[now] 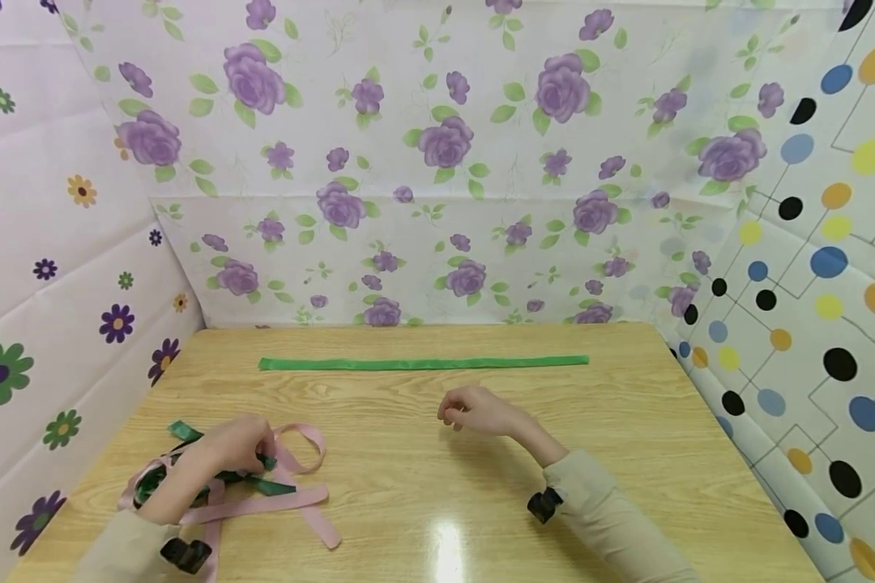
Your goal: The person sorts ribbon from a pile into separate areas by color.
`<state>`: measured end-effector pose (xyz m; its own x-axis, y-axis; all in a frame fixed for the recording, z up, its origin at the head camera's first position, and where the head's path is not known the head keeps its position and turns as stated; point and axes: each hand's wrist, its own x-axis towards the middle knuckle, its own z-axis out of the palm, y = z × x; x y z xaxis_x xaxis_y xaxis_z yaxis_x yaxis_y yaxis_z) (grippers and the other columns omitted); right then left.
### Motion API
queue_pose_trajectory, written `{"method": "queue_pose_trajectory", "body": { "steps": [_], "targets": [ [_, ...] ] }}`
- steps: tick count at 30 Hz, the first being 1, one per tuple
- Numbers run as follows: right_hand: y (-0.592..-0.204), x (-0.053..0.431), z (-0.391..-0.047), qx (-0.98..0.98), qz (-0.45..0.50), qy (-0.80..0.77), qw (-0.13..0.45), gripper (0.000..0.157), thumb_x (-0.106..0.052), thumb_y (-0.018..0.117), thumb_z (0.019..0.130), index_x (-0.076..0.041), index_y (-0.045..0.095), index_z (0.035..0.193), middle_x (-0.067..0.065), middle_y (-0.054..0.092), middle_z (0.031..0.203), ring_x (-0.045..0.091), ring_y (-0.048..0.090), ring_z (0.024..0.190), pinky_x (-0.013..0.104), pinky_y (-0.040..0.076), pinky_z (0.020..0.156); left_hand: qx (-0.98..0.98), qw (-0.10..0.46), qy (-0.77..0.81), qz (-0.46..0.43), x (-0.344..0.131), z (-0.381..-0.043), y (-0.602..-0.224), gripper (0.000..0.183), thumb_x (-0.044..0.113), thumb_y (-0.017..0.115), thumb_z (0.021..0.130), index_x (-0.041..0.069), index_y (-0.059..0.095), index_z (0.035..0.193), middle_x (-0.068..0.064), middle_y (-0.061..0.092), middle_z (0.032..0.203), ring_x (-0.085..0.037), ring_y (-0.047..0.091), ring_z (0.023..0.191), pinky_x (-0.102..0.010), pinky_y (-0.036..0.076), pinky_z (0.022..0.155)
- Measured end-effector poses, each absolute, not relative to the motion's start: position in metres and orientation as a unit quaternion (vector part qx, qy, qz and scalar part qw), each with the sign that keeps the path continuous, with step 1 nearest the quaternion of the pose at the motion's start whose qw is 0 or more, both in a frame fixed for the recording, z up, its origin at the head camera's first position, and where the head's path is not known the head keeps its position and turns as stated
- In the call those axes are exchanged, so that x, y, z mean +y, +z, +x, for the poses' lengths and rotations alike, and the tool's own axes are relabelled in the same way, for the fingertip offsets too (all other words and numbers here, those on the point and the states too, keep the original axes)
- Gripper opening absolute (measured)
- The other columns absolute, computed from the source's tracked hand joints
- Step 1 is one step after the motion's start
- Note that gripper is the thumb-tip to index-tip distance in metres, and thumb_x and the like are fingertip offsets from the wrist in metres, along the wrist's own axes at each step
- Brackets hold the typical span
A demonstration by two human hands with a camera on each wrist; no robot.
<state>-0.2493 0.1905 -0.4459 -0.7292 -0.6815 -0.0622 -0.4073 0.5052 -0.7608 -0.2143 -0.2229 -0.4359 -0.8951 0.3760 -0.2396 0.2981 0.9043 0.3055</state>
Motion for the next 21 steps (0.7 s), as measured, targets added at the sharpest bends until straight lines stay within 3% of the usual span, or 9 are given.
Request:
{"method": "queue_pose_trajectory", "body": {
  "steps": [6,9,13,16,21],
  "targets": [
    [-0.442,0.183,-0.247,0.840,-0.334,-0.377,0.202,0.026,-0.014,0.043,0.103,0.000,0.062,0.113,0.020,0.066,0.108,0.032,0.067,0.094,0.044,0.053,0.082,0.915,0.210,0.242,0.246,-0.232,-0.217,-0.409,0.019,0.003,0.073,0.081,0.000,0.064,0.065,0.007,0.037,0.057,-0.007,0.028,0.051,-0.023,0.026,0.050],
    [-0.438,0.178,-0.246,0.827,-0.349,-0.384,0.218,0.025,-0.017,0.042,0.104,-0.004,0.061,0.114,0.019,0.065,0.110,0.033,0.066,0.097,0.046,0.052,0.084,0.876,0.248,0.287,0.298,-0.237,-0.218,-0.388,0.022,0.006,0.067,0.088,-0.001,0.060,0.069,0.007,0.042,0.061,-0.004,0.032,0.053,-0.021,0.032,0.052],
    [-0.431,0.170,-0.244,0.813,-0.369,-0.387,0.231,0.022,-0.018,0.043,0.104,-0.012,0.062,0.115,0.019,0.064,0.112,0.034,0.066,0.099,0.048,0.051,0.086,0.842,0.287,0.327,0.319,-0.239,-0.218,-0.364,0.021,0.009,0.062,0.093,0.000,0.062,0.074,-0.003,0.052,0.062,-0.004,0.040,0.054,-0.023,0.039,0.055],
    [-0.426,0.163,-0.242,0.806,-0.383,-0.388,0.229,0.022,-0.022,0.043,0.104,-0.019,0.061,0.115,0.017,0.065,0.113,0.030,0.066,0.100,0.049,0.051,0.087,0.839,0.273,0.326,0.338,-0.235,-0.218,-0.349,0.019,0.013,0.062,0.093,0.005,0.066,0.077,-0.008,0.058,0.065,-0.003,0.043,0.055,-0.023,0.039,0.054],
    [-0.415,0.147,-0.239,0.802,-0.402,-0.389,0.211,0.025,-0.031,0.044,0.104,-0.023,0.058,0.123,0.010,0.066,0.114,0.015,0.067,0.097,0.038,0.053,0.086,0.856,0.210,0.290,0.373,-0.208,-0.215,-0.339,0.023,0.020,0.058,0.097,0.015,0.067,0.076,0.004,0.057,0.065,0.000,0.039,0.052,-0.019,0.037,0.051]
  ]
}}
